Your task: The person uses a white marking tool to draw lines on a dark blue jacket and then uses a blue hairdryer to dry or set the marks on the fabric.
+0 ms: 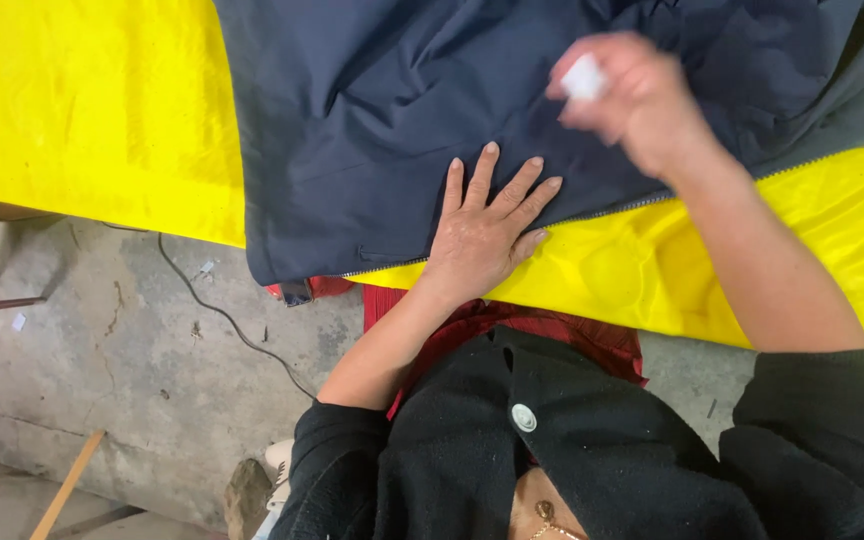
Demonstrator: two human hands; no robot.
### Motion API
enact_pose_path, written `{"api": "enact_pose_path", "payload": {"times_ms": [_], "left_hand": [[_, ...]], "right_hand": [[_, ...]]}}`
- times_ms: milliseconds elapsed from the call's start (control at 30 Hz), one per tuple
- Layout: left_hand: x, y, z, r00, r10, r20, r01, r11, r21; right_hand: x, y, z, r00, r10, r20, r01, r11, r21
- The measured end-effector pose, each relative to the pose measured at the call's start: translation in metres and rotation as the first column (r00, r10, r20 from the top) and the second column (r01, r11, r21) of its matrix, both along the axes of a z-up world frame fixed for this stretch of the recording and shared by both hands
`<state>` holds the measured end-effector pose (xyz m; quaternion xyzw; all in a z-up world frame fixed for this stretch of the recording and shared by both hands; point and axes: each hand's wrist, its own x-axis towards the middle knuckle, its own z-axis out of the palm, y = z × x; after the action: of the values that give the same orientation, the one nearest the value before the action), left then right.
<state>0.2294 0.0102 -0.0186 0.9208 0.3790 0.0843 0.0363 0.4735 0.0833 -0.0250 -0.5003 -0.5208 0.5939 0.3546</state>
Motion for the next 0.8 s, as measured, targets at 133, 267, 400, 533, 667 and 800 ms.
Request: {"api": "enact_pose_path", "payload": {"times_ms": [133,267,400,533,667,800], "left_hand": [[-0.001,0.000,0.002,1.000,0.000,-0.018,0.000,1.000,-0.004],[-0.001,-0.001,-0.003,1.000,0.013,0.017,-0.012,1.000,-0.006],[-0.011,-0.004,0.007,0.991,0.126,0.045,-0.121,0.988,-0.098],[-0.028,-0.010,0.015,0.967,0.246,-0.068,-0.243,0.968,0.059],[-0.031,-0.021,0.010,0.960,0.256,-0.118,-0.243,0.964,0.112],[-0.029,-0.018,0.009,0.956,0.269,-0.113,-0.260,0.962,0.089]], "right_hand": [[0.030,0.010,-0.031,0.884,-0.460,0.077,0.414,0.850,0.327],[0.008,-0.020,0.007,0.976,0.217,-0.027,-0.213,0.970,0.113],[0.038,-0.017,0.038,0.958,0.273,-0.084,-0.286,0.918,-0.273],[0.081,-0.014,0.017,0.986,-0.069,0.155,0.080,0.994,-0.068],[0.057,-0.025,0.018,0.848,-0.242,0.472,0.133,0.959,0.251],[0.014,-0.030,0.041,0.819,-0.229,0.527,-0.233,0.706,0.669]]}}
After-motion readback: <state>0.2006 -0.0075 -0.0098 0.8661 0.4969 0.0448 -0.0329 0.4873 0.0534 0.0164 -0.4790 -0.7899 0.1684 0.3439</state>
